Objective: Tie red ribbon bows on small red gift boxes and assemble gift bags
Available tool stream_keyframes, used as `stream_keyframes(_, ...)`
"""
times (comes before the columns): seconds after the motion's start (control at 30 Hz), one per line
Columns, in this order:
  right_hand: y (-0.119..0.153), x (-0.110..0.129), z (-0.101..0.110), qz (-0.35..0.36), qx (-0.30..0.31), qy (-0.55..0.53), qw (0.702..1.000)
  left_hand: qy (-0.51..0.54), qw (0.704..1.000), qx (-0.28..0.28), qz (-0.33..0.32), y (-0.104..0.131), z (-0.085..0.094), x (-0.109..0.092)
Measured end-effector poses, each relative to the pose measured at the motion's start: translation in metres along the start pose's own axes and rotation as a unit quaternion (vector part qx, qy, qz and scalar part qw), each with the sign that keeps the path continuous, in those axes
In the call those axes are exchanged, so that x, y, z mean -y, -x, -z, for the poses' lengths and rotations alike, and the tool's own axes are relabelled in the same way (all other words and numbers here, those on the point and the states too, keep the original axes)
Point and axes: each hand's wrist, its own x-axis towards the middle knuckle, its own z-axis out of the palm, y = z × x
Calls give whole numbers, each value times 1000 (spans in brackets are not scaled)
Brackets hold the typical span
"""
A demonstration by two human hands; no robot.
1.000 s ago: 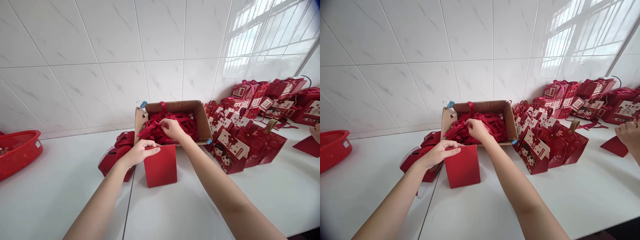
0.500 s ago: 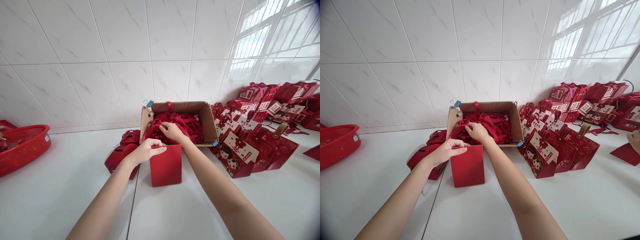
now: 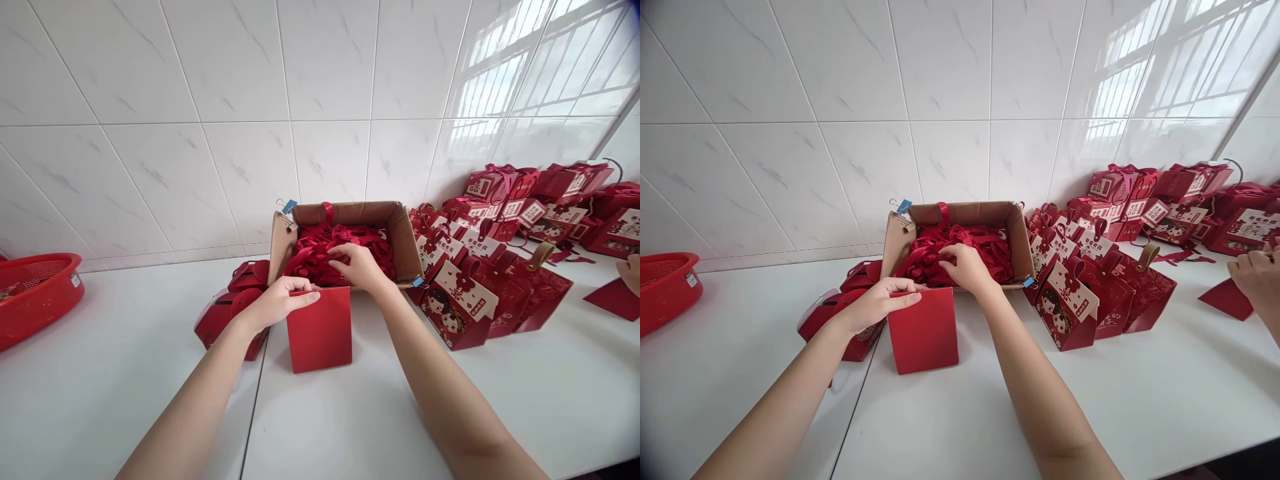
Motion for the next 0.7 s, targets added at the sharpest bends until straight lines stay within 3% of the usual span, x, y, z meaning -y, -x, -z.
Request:
stream_keyframes(0.23,4,4,21,-69,33,89,993,5,1000,15,12,-2,2,3)
stream_keyframes(0.43,5,-2,40,-83,31,87,992,6,1000,8,9,-1,-1,0)
stream_keyframes(0.6,5,7,61,-65,-86,-45,993,-57,998,-1,-5,5,-17,-9)
stream_keyframes(0.7,10,21,70,-78,-86,-146,982,-97,995,-18,-28,8,-25,-11)
